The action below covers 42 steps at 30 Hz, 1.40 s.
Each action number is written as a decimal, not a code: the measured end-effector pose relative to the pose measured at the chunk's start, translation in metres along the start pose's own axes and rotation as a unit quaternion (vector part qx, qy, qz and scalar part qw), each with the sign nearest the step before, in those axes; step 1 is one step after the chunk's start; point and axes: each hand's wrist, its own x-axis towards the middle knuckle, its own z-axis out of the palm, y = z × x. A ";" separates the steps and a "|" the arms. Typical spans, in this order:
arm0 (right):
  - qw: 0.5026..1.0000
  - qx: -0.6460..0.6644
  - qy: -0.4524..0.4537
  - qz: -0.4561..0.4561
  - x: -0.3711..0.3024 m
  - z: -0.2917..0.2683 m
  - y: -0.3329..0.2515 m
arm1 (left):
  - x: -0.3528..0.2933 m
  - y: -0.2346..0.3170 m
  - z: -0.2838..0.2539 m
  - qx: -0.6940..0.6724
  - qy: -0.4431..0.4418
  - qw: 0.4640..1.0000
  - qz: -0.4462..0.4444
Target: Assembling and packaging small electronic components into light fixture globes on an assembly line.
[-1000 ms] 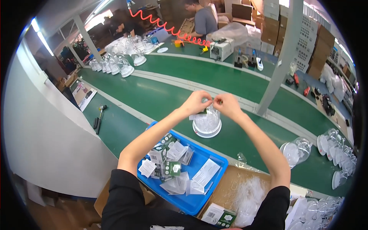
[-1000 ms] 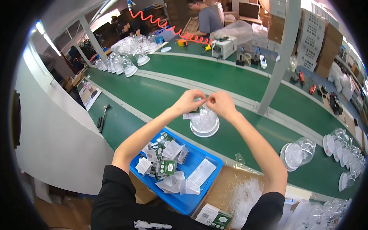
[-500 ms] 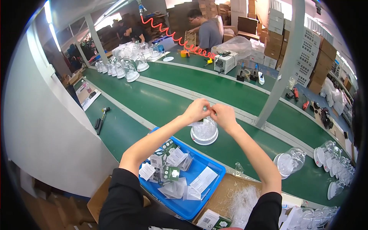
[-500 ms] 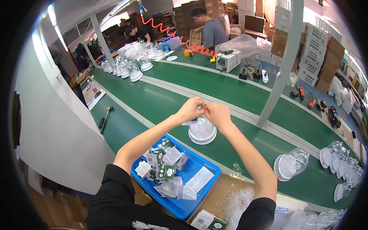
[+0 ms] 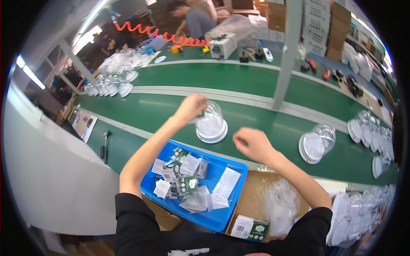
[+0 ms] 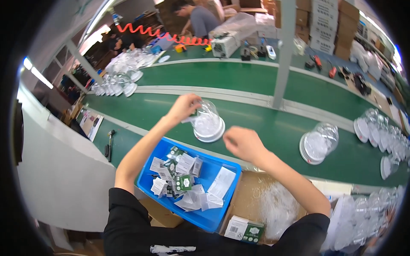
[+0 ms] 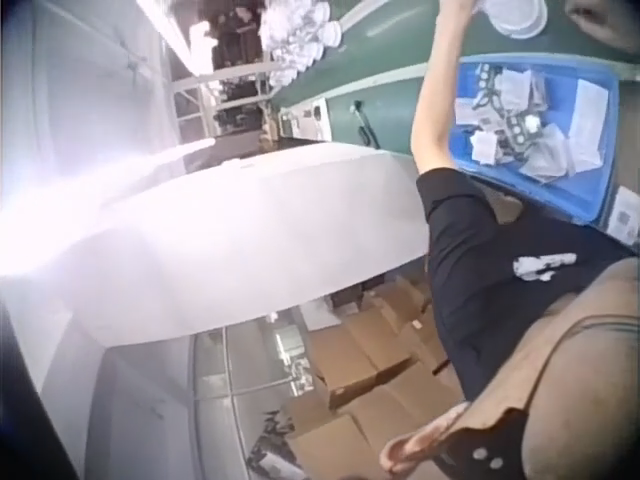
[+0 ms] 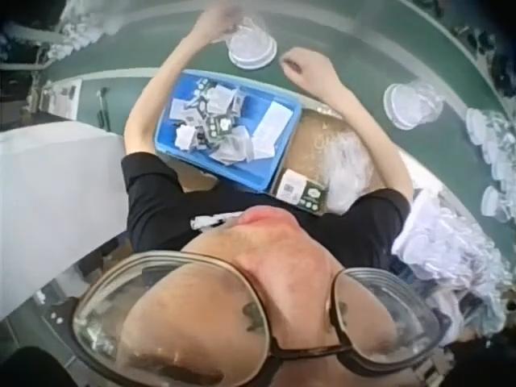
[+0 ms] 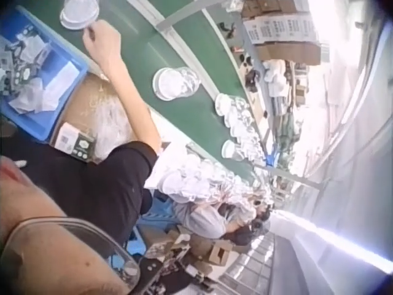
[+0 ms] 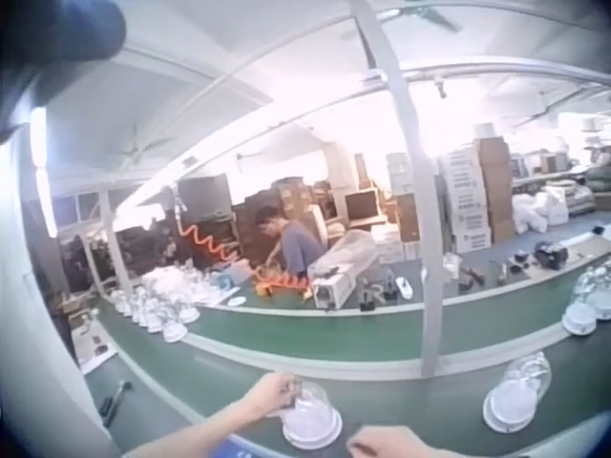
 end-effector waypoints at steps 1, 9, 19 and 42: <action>1.000 0.012 -0.025 -0.008 -0.027 -0.013 -0.012 | 0.012 0.000 -0.001 -0.006 0.014 1.000 0.016; 0.978 -0.087 0.025 0.187 -0.217 -0.063 -0.114 | 0.160 0.001 0.007 -0.002 0.123 0.992 0.032; 0.860 -0.062 0.213 0.460 -0.302 -0.058 -0.162 | 0.268 0.016 0.124 0.055 0.138 0.987 -0.060; 0.925 0.075 0.137 0.346 -0.300 -0.019 -0.160 | -0.131 0.174 0.046 -0.189 -0.334 0.923 0.018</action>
